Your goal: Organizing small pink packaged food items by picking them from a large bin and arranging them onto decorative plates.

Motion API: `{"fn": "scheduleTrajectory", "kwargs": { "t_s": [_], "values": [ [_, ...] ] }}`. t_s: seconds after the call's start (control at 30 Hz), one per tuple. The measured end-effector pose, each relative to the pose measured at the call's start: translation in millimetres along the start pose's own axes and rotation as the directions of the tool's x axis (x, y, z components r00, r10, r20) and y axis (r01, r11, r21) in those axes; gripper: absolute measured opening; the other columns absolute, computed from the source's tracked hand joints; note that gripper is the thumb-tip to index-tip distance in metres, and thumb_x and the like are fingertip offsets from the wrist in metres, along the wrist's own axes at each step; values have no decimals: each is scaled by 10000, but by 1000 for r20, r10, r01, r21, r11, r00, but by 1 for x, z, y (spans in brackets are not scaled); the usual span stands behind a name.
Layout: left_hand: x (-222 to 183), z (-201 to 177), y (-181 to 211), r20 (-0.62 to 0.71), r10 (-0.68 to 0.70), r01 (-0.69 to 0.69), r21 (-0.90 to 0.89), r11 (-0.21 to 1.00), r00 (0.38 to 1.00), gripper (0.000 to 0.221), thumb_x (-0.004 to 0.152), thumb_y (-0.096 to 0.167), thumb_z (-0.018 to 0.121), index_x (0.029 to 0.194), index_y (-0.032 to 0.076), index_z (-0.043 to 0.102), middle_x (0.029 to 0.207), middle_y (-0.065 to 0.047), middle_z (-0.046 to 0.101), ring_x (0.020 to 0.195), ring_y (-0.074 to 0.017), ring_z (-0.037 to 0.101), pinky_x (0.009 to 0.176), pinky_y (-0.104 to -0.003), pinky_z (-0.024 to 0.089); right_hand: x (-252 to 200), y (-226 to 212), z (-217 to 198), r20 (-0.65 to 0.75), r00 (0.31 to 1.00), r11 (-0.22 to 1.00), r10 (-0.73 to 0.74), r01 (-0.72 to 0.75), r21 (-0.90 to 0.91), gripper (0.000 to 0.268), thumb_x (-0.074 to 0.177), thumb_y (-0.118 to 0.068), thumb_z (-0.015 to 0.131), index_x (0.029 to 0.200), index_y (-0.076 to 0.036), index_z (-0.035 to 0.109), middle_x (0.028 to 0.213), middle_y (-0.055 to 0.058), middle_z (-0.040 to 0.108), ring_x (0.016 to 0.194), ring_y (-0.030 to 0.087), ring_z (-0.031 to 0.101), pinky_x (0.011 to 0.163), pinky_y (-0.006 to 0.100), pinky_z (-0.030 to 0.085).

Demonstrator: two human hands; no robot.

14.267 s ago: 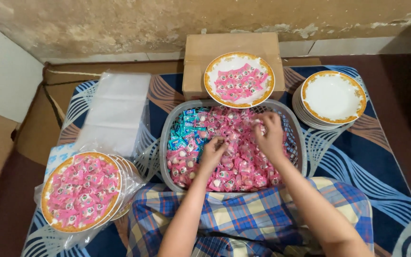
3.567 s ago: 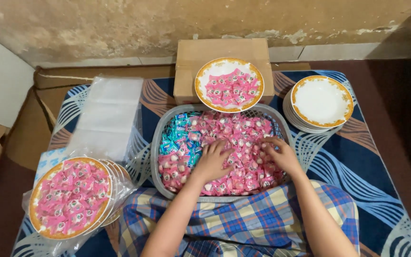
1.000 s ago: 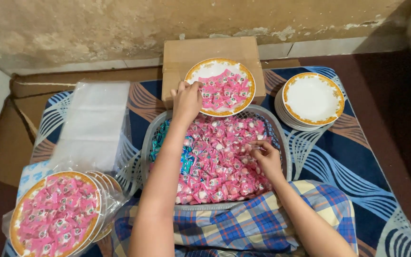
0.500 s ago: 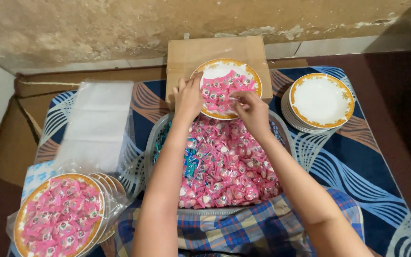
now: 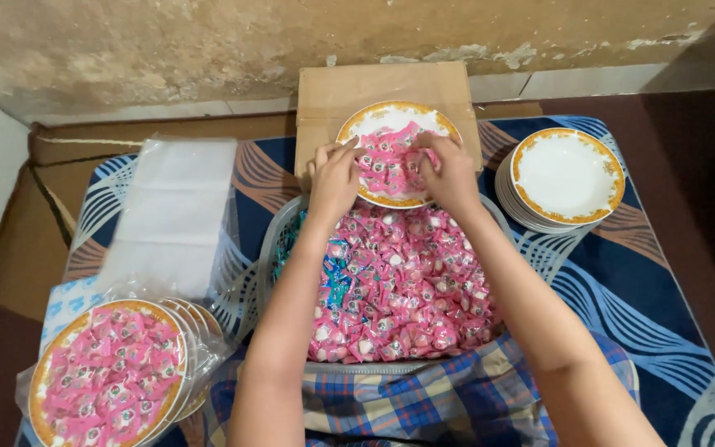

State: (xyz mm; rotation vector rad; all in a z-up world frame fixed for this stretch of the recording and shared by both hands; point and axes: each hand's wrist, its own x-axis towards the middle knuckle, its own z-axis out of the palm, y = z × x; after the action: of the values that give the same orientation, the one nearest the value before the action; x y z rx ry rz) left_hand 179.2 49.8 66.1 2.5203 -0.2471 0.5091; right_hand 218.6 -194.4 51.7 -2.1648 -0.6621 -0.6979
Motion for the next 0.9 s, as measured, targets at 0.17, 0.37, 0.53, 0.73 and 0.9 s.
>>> {"fn": "scheduleTrajectory", "kwargs": {
  "t_s": [0.17, 0.37, 0.53, 0.73, 0.9],
  "values": [
    [-53, 1, 28, -293, 27, -114, -283, 952, 956, 214, 987, 117, 537, 1103, 234, 673, 1229, 68, 635, 1209, -209, 499, 1010, -409, 378, -52, -22, -62, -183, 983, 1000, 20, -18, 18, 281, 868, 22, 668, 1093, -143, 695, 1065, 32, 699, 1100, 294, 666, 1040, 441, 459],
    [-127, 58, 29, -288, -60, -94, -491, 866, 956, 104, 907, 59, 607, 935, 156, 582, 940, -10, 546, 972, -250, 543, 918, -376, 413, -140, 16, -69, -137, 978, 988, 155, -157, -8, 184, 872, -9, 695, 934, -180, 671, 904, -9, 643, 911, 249, 673, 880, 379, 524],
    [-159, 53, 53, 520, -49, 120, -105, 987, 853, 484, 865, 352, 632, 1339, 307, 548, 1454, -16, 467, 1358, -302, 375, 1061, -629, 314, -164, -1, -66, 291, 894, 938, 340, -303, -165, 605, 769, -179, 745, 1346, -83, 588, 1374, 272, 527, 1192, 564, 565, 1017, 607, 494],
    [-181, 57, 71, 645, -92, 66, 65, 996, 759, 568, 952, 276, 567, 1499, 253, 417, 1619, -150, 276, 1489, -409, 252, 1109, -714, 177, -167, -42, -55, 639, 583, 863, 502, -383, -329, 665, 858, -320, 684, 1494, -237, 510, 1603, 267, 318, 1351, 593, 438, 1185, 631, 316],
    [-195, 71, 54, 495, -132, 170, -32, 985, 859, 343, 936, 257, 593, 1267, 343, 595, 1314, 28, 578, 1308, -227, 519, 1060, -532, 332, -187, -28, -43, 541, 675, 857, 502, -474, -203, 407, 825, -207, 690, 1232, -196, 696, 1283, 159, 670, 1147, 465, 654, 1009, 546, 537]
  ]
}}
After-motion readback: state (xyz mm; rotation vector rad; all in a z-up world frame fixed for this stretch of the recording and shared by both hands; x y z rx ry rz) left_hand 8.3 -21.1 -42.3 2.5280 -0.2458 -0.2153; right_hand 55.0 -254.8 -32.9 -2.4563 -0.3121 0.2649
